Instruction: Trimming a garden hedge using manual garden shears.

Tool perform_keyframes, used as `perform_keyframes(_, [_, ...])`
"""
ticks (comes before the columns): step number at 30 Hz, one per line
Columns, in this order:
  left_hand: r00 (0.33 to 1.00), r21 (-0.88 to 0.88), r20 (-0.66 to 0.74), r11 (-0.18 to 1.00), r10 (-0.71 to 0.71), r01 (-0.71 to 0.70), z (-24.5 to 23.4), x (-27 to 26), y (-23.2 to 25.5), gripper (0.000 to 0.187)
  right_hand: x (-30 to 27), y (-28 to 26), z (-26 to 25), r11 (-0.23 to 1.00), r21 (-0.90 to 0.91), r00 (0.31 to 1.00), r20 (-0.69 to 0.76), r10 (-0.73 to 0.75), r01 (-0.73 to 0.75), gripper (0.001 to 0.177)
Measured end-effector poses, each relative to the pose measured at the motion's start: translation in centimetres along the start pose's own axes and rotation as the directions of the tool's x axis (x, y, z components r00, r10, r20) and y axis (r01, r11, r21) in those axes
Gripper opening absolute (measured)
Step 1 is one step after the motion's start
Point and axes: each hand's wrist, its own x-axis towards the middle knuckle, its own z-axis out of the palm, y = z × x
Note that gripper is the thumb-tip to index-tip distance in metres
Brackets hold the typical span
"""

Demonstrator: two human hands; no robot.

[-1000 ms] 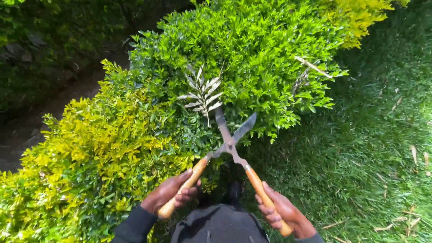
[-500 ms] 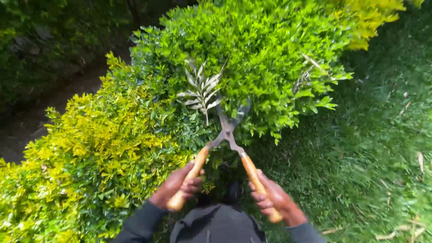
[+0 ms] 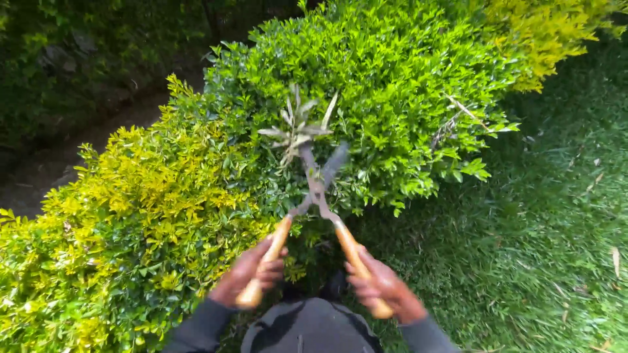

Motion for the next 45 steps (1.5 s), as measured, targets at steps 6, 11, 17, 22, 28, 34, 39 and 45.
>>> perform_keyframes(6, [0.961,-0.24,0.075,0.94,0.268,-0.243,3.3,2.2,-8.3,0.048,0.1,1.3,9.6,0.995,-0.08,0.984,-0.164,-0.07,0.057,0.06])
perform_keyframes(11, [0.999,-0.037,0.0,0.998,0.042,-0.042,3.7,-6.0,-1.6,0.046,-6.9,-2.3,6.4,0.969,-0.245,0.982,-0.191,-0.005,-0.043,0.058])
perform_keyframes(17, [0.959,0.026,-0.113,0.966,0.26,-0.259,3.5,1.1,-2.8,0.04,2.7,-1.7,7.1,0.981,-0.187,0.994,-0.089,-0.066,0.049,0.053])
perform_keyframes(22, [0.857,-0.228,-0.206,0.829,0.472,-0.511,8.5,2.7,-3.5,0.039,3.1,-2.7,11.3,0.99,-0.096,0.988,0.122,-0.092,0.104,0.086])
perform_keyframes(28, [0.991,-0.061,0.043,0.991,0.126,-0.123,4.3,-6.2,2.2,0.039,-4.6,-6.4,8.3,0.981,-0.191,0.999,-0.048,0.02,-0.029,0.057])
perform_keyframes(34, [0.986,-0.227,0.16,0.974,0.052,-0.015,0.3,0.1,-1.5,0.037,1.5,-3.1,9.7,0.994,-0.109,0.995,0.096,0.028,-0.017,0.054])
perform_keyframes(39, [0.779,-0.202,-0.184,0.753,0.599,-0.627,6.6,0.6,-5.5,0.038,5.0,-1.6,15.5,0.986,-0.164,1.0,0.004,-0.005,0.006,0.05])
perform_keyframes(45, [0.951,0.039,-0.05,0.952,0.306,-0.304,2.8,-11.6,1.0,0.044,-3.5,-6.3,16.4,0.922,-0.387,0.987,-0.15,-0.058,-0.005,0.052])
